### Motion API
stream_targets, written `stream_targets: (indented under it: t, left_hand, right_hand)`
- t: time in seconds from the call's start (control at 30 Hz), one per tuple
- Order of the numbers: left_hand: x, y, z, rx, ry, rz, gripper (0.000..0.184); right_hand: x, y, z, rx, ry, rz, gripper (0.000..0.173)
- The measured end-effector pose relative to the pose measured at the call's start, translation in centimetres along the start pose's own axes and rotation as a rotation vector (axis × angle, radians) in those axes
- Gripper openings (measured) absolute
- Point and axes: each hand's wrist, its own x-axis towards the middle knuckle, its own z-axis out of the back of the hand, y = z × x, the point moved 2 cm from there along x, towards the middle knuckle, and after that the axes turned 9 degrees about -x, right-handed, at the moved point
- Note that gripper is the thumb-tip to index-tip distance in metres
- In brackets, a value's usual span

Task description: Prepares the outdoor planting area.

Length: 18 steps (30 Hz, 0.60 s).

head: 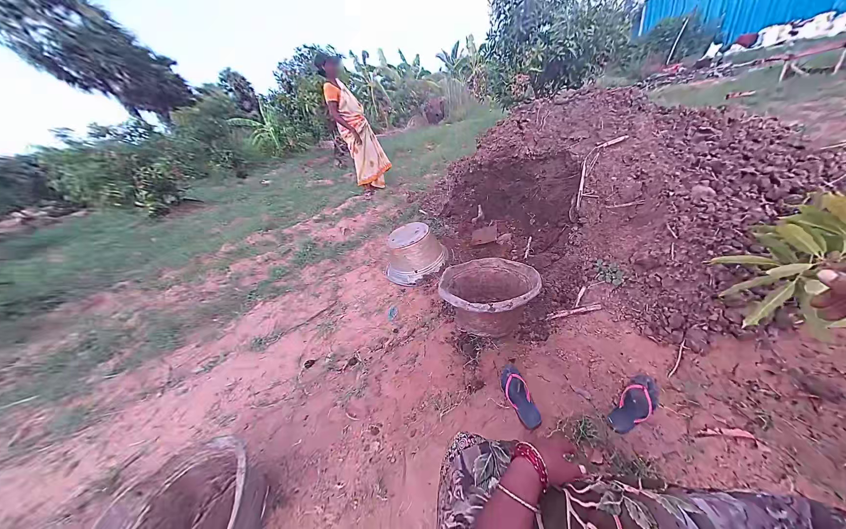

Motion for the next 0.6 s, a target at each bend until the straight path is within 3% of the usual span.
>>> stream_targets:
  t: [0.03,0.1,0.2,0.3,0.37,0.4,0.53,0.6]
  left_hand:
    - [0.1,0.0,-0.1,-0.001,-0.007,0.01,0.056]
    - [0.0,-0.3,-0.2,-0.007,0.004,0.054,0.056]
    - [0.3,-0.5,-0.3,0.018,0.032,0.112,0.054]
    - [0.9,-0.3,-0.2,0.062,0.044,0.17,0.057]
    - [0.9,-0.2,-0.3,0.091,0.059,0.207,0.057]
    - [0.9,-0.3,-0.2,0.102,0.06,0.221,0.057]
    - [1.7,-0.7,0.1,0.14,0.059,0.246,0.058]
    - [2.0,-1.6,0.4,0.141,0.062,0.245,0.059]
  right_hand:
    - [3.4,-3.6,-3.0,-0.298,0.298,0.169,0.039]
    - [9.4,-9.6,-11.1,-0.741,0.627,0.418,0.042]
    - [10.5,-13.7,-22.0,-0.877,0.809,0.451,0.043]
    - [9.4,-16.8,-28.3,-0.9,0.966,0.449,0.047]
    - [8.4,-16.3,-28.7,-0.997,1.088,0.452,0.045]
    - [8.7,-15.9,-28.3,-0.91,1.087,0.445,0.047]
    - [11.3,-15.6,-24.8,-0.167,0.906,0.282,0.044]
    - [12.2,-16.1,-23.3,-0.03,0.854,0.173,0.041]
